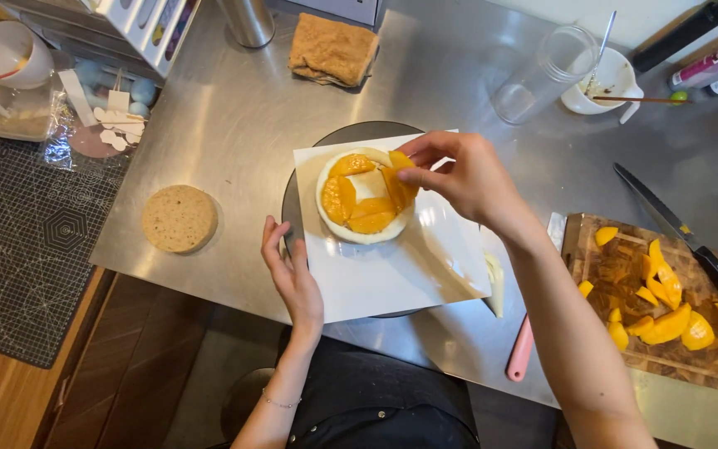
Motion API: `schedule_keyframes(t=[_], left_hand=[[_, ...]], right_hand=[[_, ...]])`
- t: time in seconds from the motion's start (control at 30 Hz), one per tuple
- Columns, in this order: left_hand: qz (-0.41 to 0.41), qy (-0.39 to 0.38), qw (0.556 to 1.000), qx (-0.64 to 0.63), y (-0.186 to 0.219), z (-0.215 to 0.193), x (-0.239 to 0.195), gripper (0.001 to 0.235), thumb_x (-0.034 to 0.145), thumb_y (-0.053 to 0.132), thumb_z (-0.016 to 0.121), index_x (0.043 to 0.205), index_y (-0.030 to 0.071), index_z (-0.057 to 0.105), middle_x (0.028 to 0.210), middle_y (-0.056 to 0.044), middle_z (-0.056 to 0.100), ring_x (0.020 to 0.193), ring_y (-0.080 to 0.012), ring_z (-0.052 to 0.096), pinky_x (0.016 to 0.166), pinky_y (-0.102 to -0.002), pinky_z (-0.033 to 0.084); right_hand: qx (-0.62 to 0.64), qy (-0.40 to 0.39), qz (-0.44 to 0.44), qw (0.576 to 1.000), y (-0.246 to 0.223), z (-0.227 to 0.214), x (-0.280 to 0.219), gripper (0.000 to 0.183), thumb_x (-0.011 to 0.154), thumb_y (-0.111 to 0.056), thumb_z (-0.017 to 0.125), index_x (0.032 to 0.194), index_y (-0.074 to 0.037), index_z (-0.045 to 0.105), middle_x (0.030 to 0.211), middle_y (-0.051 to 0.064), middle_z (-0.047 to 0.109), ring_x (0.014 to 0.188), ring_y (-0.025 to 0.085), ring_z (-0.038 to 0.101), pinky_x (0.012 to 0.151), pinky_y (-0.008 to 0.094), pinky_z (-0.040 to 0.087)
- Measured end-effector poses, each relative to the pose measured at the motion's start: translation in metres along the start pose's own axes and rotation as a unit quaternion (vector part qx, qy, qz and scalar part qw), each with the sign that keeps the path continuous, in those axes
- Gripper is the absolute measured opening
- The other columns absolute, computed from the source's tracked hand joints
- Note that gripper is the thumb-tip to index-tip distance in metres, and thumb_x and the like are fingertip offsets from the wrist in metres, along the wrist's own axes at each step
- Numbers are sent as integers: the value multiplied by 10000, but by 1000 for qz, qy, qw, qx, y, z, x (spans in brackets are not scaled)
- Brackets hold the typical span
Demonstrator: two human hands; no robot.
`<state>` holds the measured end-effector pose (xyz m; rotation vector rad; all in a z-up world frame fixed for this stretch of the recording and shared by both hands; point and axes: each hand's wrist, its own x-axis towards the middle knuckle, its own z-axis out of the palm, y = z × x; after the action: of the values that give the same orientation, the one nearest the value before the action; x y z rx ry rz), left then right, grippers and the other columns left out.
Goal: The person assembles a layered cake on a turntable. They spread cream on a sponge layer with a spatula, place another sponge layer on top, pipe cream from a piping bag onto the cake, spread it, then arrange cut mango slices by hand over the cream filling. They briefly open a refrigerator to retrieve the piping bag.
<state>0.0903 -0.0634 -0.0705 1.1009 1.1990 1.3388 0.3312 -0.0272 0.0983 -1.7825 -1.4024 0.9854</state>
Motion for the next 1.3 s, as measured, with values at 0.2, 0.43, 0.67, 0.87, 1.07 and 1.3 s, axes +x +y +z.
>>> schedule_keyframes(t=[0.2,0.43,0.67,0.87,1.07,1.3], left_hand=[[-12,-45,999,20,-2,-9,8,372,1053,152,481,1407,49,426,1678,-195,233,1598,-324,169,1291,-484,173],[-14,-69,997,29,0,-12,18,392,1058,184,484,1419,43,424,1675,-197,242,1596,-328,186,1292,-489,173],[-6,-86,996,28,-2,-15,25,401,1057,205,489,1422,55,418,1669,-201,252,1592,-336,195,1287,-498,198],[-2,-90,995,37,-8,-16,25,406,1062,224,490,1427,63,415,1668,-200,257,1594,-338,194,1292,-502,190],[-10,-88,995,34,-3,-16,26,400,1055,213,494,1420,67,423,1667,-192,263,1591,-333,204,1289,-499,202],[-12,-83,996,32,-6,-15,23,394,1050,185,496,1419,63,426,1665,-191,259,1592,-329,198,1284,-504,213]], right_hand=[[-75,7,-3,997,-1,12,31,282,896,-151,774,1156,-48,743,894,57,775,791,107,712,713,283,582],[-85,-13,24,996,-26,22,22,303,874,-158,777,1161,-68,742,915,62,763,763,133,702,683,313,593],[-194,-53,-58,978,-23,22,27,282,879,-168,764,1151,-93,756,934,85,769,804,193,734,753,339,601],[-215,-79,-54,972,-23,28,27,270,870,-173,764,1123,-78,763,914,121,766,828,241,736,770,370,589],[-238,-67,-65,967,-22,33,27,252,878,-168,752,1105,-58,757,940,141,763,842,264,734,767,387,581],[-247,-52,-97,963,-15,39,26,227,850,-133,776,1039,-10,749,940,151,724,826,286,727,766,381,588]])
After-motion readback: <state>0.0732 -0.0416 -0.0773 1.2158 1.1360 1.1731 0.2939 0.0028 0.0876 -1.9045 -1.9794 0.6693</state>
